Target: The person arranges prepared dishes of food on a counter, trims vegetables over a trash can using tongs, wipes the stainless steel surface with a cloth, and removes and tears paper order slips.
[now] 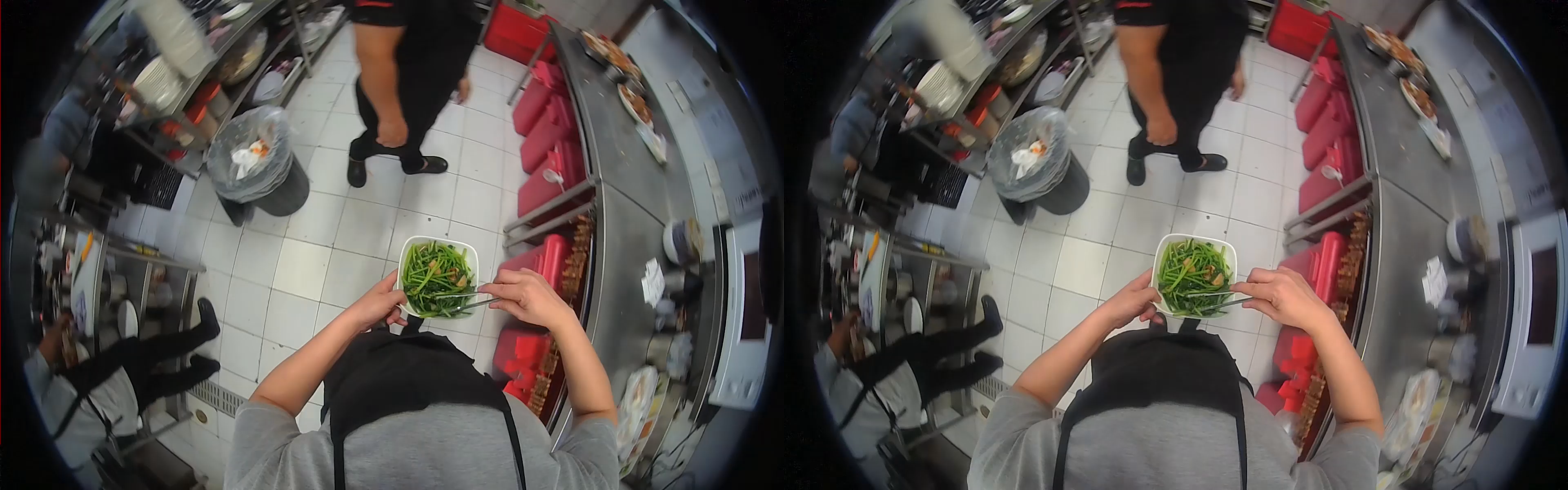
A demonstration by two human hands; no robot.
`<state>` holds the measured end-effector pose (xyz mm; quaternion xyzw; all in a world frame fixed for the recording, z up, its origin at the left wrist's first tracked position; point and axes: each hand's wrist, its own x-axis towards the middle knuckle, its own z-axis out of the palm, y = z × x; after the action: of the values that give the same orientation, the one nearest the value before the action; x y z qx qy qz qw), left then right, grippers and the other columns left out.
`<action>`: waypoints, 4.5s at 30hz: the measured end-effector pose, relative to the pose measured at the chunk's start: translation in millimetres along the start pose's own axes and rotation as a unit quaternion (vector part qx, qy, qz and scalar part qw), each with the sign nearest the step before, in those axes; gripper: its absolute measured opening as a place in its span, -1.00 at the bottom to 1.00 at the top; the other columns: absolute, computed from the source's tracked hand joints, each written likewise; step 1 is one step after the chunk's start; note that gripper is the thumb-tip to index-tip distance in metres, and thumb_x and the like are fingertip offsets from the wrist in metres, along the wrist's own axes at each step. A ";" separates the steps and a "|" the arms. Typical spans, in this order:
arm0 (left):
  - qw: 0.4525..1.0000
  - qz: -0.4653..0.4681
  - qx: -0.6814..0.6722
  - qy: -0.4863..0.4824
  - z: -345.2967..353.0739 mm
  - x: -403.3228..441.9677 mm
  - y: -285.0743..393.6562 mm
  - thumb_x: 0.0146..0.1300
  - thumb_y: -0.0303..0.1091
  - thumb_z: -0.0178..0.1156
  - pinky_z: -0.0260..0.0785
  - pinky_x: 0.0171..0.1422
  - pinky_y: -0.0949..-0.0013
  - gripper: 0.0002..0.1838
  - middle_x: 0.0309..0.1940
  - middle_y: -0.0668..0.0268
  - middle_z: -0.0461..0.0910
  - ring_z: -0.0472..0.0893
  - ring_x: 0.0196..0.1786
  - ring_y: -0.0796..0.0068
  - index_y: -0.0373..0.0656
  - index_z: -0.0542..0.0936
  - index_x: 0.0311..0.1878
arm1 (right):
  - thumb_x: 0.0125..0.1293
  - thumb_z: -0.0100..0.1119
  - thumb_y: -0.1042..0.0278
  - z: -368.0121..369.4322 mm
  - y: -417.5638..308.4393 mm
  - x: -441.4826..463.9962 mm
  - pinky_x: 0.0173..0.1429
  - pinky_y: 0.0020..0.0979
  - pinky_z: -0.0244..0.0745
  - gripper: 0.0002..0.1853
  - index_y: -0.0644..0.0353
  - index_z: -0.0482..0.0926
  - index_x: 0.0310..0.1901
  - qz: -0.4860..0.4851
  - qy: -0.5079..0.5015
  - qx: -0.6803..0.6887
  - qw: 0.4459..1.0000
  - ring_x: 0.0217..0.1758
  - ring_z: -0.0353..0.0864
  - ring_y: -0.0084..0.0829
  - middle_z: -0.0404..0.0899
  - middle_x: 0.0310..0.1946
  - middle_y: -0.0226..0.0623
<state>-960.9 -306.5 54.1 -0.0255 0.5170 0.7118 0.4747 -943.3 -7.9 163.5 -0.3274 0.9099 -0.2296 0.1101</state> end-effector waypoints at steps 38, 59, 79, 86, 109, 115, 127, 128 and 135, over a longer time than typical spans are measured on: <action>0.944 0.155 -0.089 0.277 -366.6 -66.3 184.8 0.11 -0.49 -0.09 0.56 -0.25 0.32 -0.21 -0.19 0.28 0.54 0.40 -0.67 0.64 0.06 -0.08 0.45 | 0.11 0.28 0.30 -5.1 10.1 609.5 -0.32 -0.31 0.39 -0.66 0.06 0.58 -0.03 -0.248 -0.088 0.155 0.952 -0.44 0.46 -0.26 0.46 -0.42 -0.29; 0.900 0.261 -0.007 0.349 -542.4 -98.9 360.2 0.17 -0.64 -0.26 0.58 0.00 0.24 -0.19 0.24 0.15 0.31 0.60 -0.03 0.17 0.17 -0.21 0.47 | 0.09 0.27 0.21 48.7 9.2 867.5 -0.25 -0.30 0.38 -0.63 -0.20 0.59 0.00 -0.364 0.130 0.051 0.921 -0.34 0.44 -0.29 0.35 -0.29 -0.33; 0.898 0.236 0.171 0.331 -662.1 -195.4 494.9 0.18 -0.62 -0.26 0.58 -0.09 0.36 -0.17 0.15 0.16 0.42 0.66 -0.15 0.28 0.15 -0.28 0.47 | -0.01 0.36 0.48 42.6 -72.5 999.9 -0.28 -0.40 0.42 -0.48 -0.12 0.56 0.07 -0.326 0.263 0.089 0.904 -0.33 0.41 -0.35 0.31 -0.28 -0.30; 0.899 0.219 0.180 0.333 -663.4 -197.9 515.5 0.17 -0.60 -0.25 0.58 -0.12 0.39 -0.17 0.15 0.16 0.43 0.67 -0.18 0.28 0.12 -0.29 0.48 | 0.01 0.34 0.33 36.5 -71.8 1012.0 -0.25 -0.31 0.39 -0.55 -0.17 0.58 0.02 -0.307 0.280 0.085 0.906 -0.32 0.43 -0.29 0.33 -0.32 -0.32; 0.889 0.253 0.183 0.334 -665.2 -206.5 550.2 0.18 -0.65 -0.27 0.59 -0.05 0.30 -0.19 0.10 0.08 0.44 0.64 -0.12 0.23 0.11 -0.23 0.48 | 0.03 0.33 0.31 17.8 -83.0 1029.2 -0.23 -0.32 0.40 -0.58 -0.15 0.59 0.00 -0.312 0.323 0.094 0.889 -0.32 0.43 -0.29 0.32 -0.34 -0.31; 0.884 0.251 0.210 0.335 -671.4 -212.1 554.8 0.18 -0.64 -0.26 0.60 -0.07 0.31 -0.19 0.11 0.09 0.43 0.63 -0.11 0.24 0.10 -0.24 0.48 | 0.03 0.33 0.30 14.1 -88.7 1031.1 -0.25 -0.33 0.40 -0.58 -0.15 0.59 0.00 -0.313 0.333 0.092 0.885 -0.33 0.43 -0.31 0.32 -0.34 -0.33; 0.877 0.253 0.223 0.342 -649.0 -225.5 567.2 0.16 -0.61 -0.24 0.60 -0.12 0.34 -0.20 0.00 0.07 0.49 0.66 -0.22 0.24 0.05 -0.20 0.48 | 0.01 0.34 0.32 11.0 -96.4 1029.3 -0.27 -0.34 0.40 -0.57 -0.14 0.60 0.00 -0.313 0.358 0.094 0.875 -0.34 0.43 -0.33 0.31 -0.35 -0.35; 0.877 0.250 0.228 0.342 -648.1 -226.4 568.1 0.16 -0.61 -0.24 0.60 -0.12 0.34 -0.20 0.00 0.06 0.49 0.66 -0.22 0.23 0.05 -0.20 0.48 | 0.00 0.34 0.33 10.6 -97.2 1029.0 -0.27 -0.34 0.40 -0.57 -0.15 0.60 0.00 -0.312 0.358 0.095 0.875 -0.34 0.43 -0.33 0.31 -0.36 -0.35; 0.879 0.243 0.224 0.343 -652.2 -227.5 569.0 0.16 -0.60 -0.23 0.60 -0.13 0.33 -0.20 0.03 0.04 0.48 0.67 -0.23 0.21 0.06 -0.18 0.48 | 0.00 0.34 0.34 12.2 -96.6 1029.9 -0.27 -0.33 0.41 -0.55 -0.16 0.59 0.01 -0.312 0.354 0.089 0.877 -0.35 0.44 -0.32 0.32 -0.35 -0.34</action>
<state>-1532.2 -958.3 276.5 -0.0345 0.7830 0.6168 0.0732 -1670.4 -743.5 148.8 -0.4801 0.7142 -0.4329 -0.2683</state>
